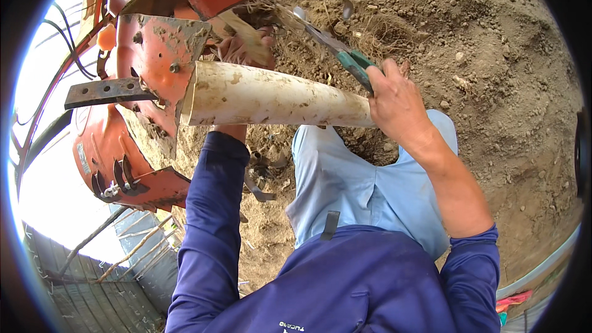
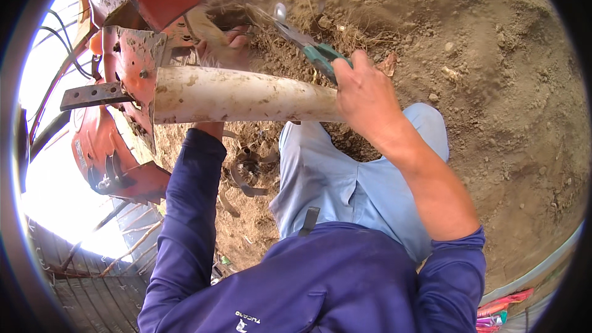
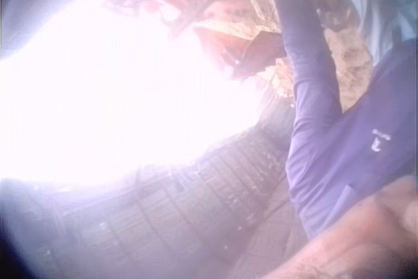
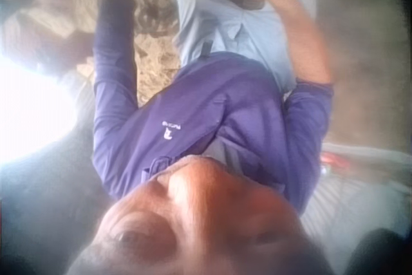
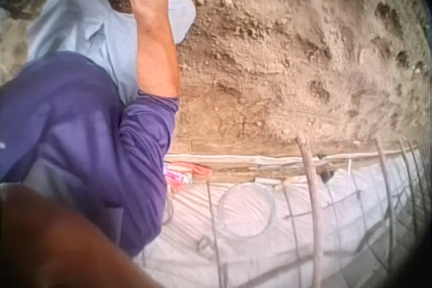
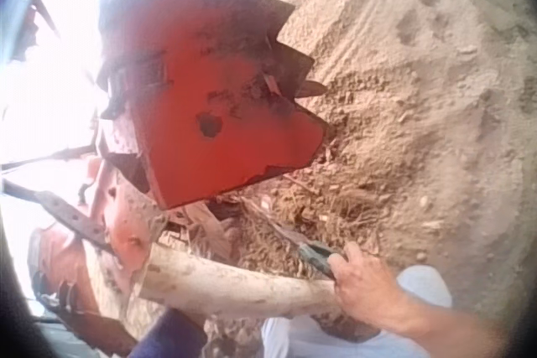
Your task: The person uses pliers to remove debris from a white pipe attached to an orange machine. They repeatedly pull out dirt and plant matter, then discard it on the ground.
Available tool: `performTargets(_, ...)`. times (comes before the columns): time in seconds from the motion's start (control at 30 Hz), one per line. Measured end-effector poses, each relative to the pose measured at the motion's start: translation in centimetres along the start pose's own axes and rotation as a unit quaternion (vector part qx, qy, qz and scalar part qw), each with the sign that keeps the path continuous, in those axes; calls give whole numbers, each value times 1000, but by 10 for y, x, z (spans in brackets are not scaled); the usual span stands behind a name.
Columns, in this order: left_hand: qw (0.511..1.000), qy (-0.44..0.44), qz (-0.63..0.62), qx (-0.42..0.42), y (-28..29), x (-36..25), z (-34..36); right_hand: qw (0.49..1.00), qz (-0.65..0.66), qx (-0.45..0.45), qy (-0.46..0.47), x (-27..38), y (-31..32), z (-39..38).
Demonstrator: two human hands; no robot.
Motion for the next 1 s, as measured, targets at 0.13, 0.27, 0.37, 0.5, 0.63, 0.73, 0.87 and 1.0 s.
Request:
performTargets(0.13,1000,-3,-25,-12,-2,2,-8,998,29,24,-55,0,-4,-7)
performTargets(0.27,997,-26,-36,-59,-10,9,-10,993,79,49,-70,11,12,-16)
performTargets(0.37,995,-28,-43,-80,-9,11,-10,993,84,55,-65,15,30,-18)
performTargets(0.5,997,6,-47,-64,-1,8,-8,989,98,83,-73,18,44,-25)
performTargets(0.63,999,27,-41,-5,3,7,-10,992,77,78,-62,25,73,-50)
performTargets(0.73,998,27,-47,-36,1,9,-8,982,50,97,-157,21,104,-84)
performTargets(0.87,995,12,-57,-86,0,10,-2,977,120,89,-151,22,105,-110)
performTargets(1.0,992,16,-66,-102,5,12,-6,935,203,151,-249,26,90,-146)
Point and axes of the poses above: each hand's wrist, its own z-axis towards the middle knuckle, its own y-axis out of the back of the hand, x = y × z, the point moved 4 cm from there along z, towards the middle knuckle, and after that the axes turned 9 degrees about -x, right-handed, at the moved point
